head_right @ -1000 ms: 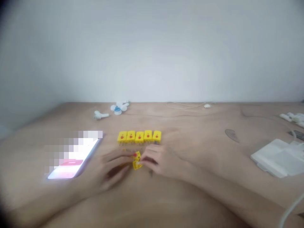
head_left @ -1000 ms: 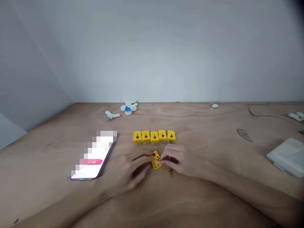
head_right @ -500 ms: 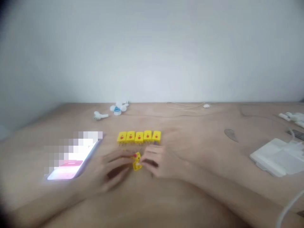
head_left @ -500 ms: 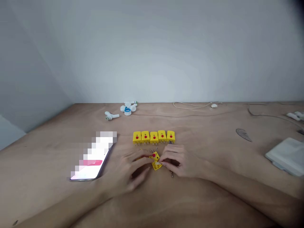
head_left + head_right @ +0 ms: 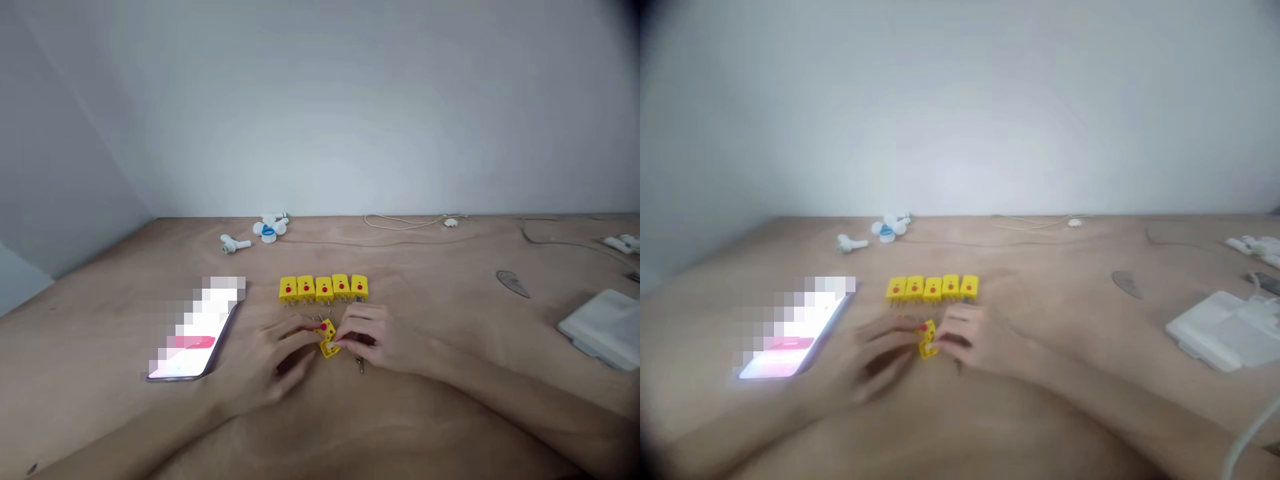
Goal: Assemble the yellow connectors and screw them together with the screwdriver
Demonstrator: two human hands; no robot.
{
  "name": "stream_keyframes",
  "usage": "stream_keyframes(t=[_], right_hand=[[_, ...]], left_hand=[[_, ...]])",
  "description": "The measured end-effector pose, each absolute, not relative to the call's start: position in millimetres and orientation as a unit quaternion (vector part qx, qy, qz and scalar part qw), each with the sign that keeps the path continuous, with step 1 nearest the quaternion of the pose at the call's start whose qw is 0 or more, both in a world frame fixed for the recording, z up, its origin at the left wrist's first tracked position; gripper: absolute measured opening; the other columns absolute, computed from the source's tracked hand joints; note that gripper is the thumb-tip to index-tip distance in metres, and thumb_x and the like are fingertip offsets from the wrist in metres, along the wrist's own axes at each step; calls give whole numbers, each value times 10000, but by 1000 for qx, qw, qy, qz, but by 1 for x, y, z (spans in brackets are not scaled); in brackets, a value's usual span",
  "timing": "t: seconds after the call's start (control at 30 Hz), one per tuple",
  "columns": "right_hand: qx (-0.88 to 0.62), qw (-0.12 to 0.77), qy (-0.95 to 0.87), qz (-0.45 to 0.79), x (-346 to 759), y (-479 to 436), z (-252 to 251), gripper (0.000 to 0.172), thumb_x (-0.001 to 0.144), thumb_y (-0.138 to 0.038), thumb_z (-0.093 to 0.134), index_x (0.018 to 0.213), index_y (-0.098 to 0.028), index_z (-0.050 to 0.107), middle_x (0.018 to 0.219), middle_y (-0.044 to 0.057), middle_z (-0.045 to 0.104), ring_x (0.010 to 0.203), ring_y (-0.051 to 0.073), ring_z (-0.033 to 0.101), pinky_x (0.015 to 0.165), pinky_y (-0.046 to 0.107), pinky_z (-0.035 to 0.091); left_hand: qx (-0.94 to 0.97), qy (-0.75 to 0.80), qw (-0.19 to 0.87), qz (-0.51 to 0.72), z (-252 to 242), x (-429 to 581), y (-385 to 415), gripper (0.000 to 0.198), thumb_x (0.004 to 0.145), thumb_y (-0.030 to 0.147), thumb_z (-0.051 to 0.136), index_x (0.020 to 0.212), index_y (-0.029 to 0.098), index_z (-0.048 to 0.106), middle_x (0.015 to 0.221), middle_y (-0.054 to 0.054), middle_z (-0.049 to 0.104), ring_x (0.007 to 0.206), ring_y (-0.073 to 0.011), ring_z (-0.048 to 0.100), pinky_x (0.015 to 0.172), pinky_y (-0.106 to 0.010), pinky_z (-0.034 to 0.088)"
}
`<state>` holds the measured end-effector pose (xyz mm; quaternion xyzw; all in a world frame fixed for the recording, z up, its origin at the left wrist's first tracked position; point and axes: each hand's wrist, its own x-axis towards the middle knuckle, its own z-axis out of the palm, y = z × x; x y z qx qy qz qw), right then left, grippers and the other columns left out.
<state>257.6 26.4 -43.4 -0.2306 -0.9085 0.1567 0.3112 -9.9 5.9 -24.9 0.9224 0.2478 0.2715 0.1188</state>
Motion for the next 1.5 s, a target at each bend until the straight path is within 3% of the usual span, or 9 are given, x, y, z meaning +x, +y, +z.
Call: stream_keyframes(t=[0.43,0.97,1.1,1.2,1.5], right_hand=[[-201,328,-911,146,258,25,-43,100,996,-188,608,1049,-171,691,963,66,718,866,173,659,789,298,521],[-205,338,-910,125,259,26,-40,91,1007,-233,606,1018,-179,678,932,64,723,846,181,661,765,307,528],[-333,351,-873,68,269,28,-33,46,975,-212,597,957,-206,638,830,25,700,695,160,624,645,292,482],[-454,288,-839,81,274,30,-36,96,947,-291,630,1002,-219,598,653,-46,614,468,112,494,489,261,378],[-498,284,-808,134,264,31,-46,159,847,-133,607,963,-227,556,602,-91,513,497,105,490,522,235,365]], left_hand=[[923,238,118,277,-23,-9,7,324,972,132,535,1268,227,626,1293,-87,671,1150,-230,674,975,-365,585],[922,245,127,270,-22,-10,6,323,974,124,525,1261,226,634,1288,-91,676,1156,-235,670,982,-379,581],[922,251,130,266,-22,-10,6,322,978,125,518,1264,221,629,1307,-95,666,1178,-238,656,1000,-381,570],[922,251,127,265,-22,-10,6,329,972,127,527,1267,227,631,1309,-93,667,1183,-246,651,1016,-399,559],[921,240,124,282,-18,-8,6,306,977,123,524,1242,210,650,1234,-92,705,1134,-242,664,992,-418,562]])
